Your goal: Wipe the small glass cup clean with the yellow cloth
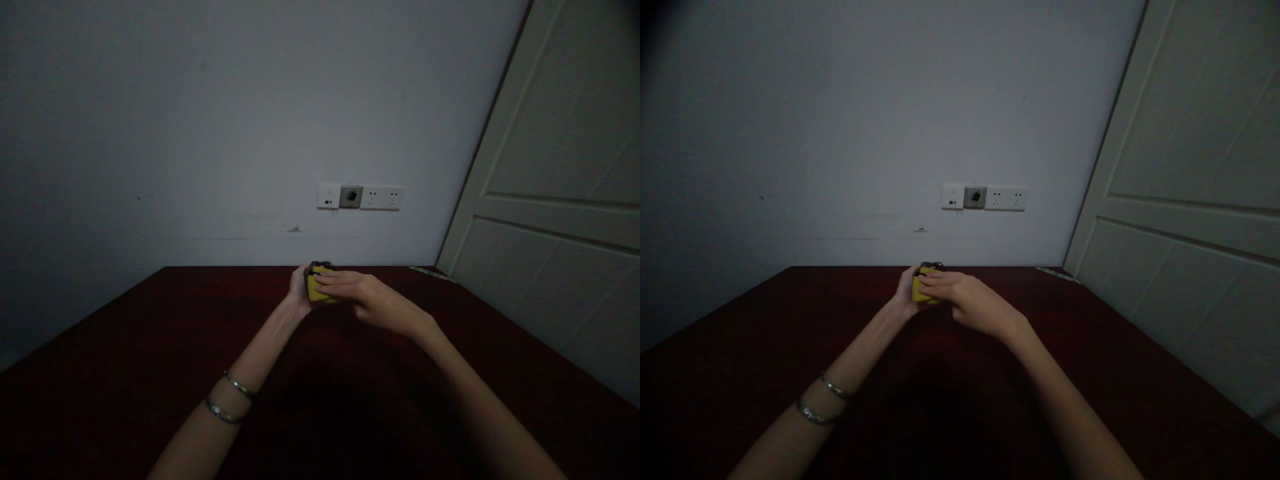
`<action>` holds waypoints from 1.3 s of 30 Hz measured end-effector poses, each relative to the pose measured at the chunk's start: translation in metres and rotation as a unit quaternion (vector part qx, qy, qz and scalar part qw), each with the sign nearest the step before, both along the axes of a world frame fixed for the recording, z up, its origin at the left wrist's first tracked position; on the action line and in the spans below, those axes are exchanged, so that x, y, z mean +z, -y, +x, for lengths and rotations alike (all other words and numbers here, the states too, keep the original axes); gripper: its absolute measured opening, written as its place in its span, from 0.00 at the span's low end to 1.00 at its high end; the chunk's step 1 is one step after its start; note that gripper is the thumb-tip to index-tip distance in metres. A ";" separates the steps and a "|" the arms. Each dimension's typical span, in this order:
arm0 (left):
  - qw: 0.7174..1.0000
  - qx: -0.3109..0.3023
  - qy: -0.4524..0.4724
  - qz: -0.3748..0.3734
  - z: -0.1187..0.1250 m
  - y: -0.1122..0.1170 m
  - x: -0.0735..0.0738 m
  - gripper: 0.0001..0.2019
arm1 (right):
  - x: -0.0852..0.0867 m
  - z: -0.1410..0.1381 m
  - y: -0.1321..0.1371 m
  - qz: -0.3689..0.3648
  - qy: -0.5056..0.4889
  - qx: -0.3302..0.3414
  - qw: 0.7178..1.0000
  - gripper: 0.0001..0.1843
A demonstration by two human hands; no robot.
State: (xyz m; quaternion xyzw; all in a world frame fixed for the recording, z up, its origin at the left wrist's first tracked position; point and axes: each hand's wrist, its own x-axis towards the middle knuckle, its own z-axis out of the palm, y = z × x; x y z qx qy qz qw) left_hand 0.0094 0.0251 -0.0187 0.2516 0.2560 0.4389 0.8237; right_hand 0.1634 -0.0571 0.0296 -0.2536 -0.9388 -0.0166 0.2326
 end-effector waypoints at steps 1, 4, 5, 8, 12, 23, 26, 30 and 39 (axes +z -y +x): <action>1.000 0.008 -0.027 0.008 -0.001 -0.001 0.001 0.15 | 0.000 0.003 -0.001 -0.001 -0.004 -0.003 1.000 0.42; 0.994 0.018 -0.104 0.017 -0.005 -0.003 0.002 0.15 | 0.000 0.013 -0.004 -0.006 -0.015 -0.017 1.000 0.43; 0.992 0.016 -0.121 0.018 -0.006 -0.003 0.002 0.16 | 0.000 0.017 -0.005 -0.011 -0.019 -0.018 1.000 0.44; 0.990 -0.007 -0.141 0.026 -0.010 -0.005 0.001 0.16 | -0.001 0.026 -0.010 -0.032 -0.039 0.004 0.999 0.42; 0.980 -0.152 -0.111 0.064 -0.012 -0.007 0.000 0.21 | -0.005 0.036 -0.023 0.028 -0.186 -0.004 0.982 0.37; 0.968 -0.190 -0.143 0.080 0.004 0.000 -0.008 0.28 | -0.015 0.011 -0.026 0.080 -0.058 -0.034 0.994 0.35; 0.972 -0.178 -0.135 0.075 0.005 0.000 -0.009 0.28 | -0.015 0.013 -0.028 0.094 -0.028 -0.060 0.993 0.37; 0.973 -0.183 -0.114 0.080 0.001 0.001 -0.007 0.28 | -0.015 0.021 -0.031 0.102 -0.008 -0.102 0.990 0.39; 0.979 -0.134 -0.131 0.076 -0.001 -0.001 -0.004 0.24 | -0.017 0.019 -0.031 0.087 -0.016 -0.108 0.990 0.42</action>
